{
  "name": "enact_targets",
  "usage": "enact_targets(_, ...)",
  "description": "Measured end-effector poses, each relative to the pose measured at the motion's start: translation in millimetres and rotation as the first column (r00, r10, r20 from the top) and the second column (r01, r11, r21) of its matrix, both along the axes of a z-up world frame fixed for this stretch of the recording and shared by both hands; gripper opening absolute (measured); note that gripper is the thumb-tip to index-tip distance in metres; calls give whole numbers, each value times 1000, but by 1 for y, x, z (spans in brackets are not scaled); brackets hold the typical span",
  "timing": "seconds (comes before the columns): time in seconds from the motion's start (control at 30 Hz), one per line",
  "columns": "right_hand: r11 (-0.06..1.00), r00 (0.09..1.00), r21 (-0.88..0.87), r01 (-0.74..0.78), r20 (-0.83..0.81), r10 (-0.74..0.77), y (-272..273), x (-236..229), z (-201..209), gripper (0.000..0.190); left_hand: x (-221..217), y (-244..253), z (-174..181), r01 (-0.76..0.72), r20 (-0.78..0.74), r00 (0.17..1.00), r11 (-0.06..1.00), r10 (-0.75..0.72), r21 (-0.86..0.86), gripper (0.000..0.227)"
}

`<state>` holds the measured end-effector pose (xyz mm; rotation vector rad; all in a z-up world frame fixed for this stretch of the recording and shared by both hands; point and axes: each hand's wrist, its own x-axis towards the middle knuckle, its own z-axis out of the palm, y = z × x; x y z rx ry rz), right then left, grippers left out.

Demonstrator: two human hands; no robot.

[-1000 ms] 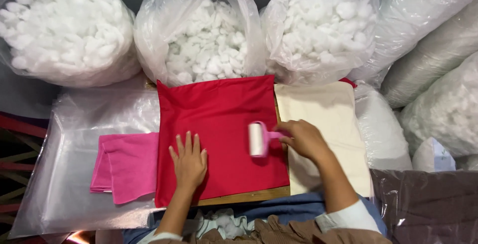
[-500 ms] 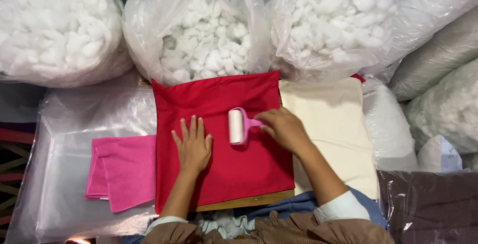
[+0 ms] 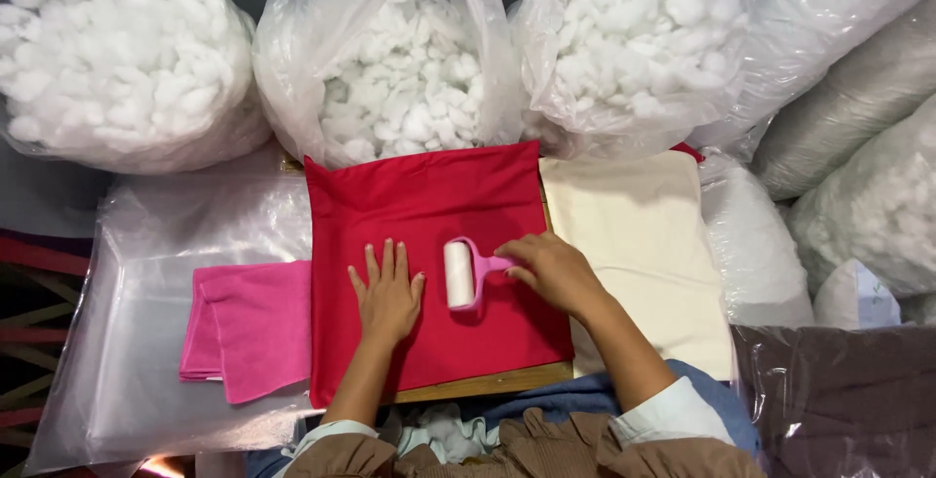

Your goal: Using a lint roller to remove debris and lint from various colored fabric pieces on a work surface.

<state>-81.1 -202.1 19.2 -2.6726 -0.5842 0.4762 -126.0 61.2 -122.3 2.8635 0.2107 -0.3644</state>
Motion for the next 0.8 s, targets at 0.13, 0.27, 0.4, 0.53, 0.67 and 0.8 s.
enact_targets(0.13, 994, 997, -71, 80, 27, -78, -59, -4, 11, 30, -29, 31, -11, -20, 103, 995, 994, 10, 104, 67)
enact_targets(0.27, 968, 980, -167, 185, 97, -171, -89, -25, 24, 27, -56, 37, -16, -60, 130, 991, 976, 33, 210, 67)
enact_targets(0.4, 997, 996, 71, -16, 86, 9, -35, -62, -3, 29, -63, -19, -9, 7, 117, 993, 998, -14, 64, 66)
enact_targets(0.53, 996, 992, -49, -80, 94, 85, -54, -66, -15, 29, -84, -26, -17, 22, 43, 999, 999, -23, 26, 66)
enact_targets(0.67, 975, 988, -188, 116, 124, -94, -117, -62, 6, 26, -104, 18, -41, -74, 160, 986, 987, 51, 141, 70)
enact_targets(0.8, 998, 990, -15, 56, 127, -53, -86, -81, -5, 29, -107, 8, -25, -50, 220, 975, 996, 32, 78, 71)
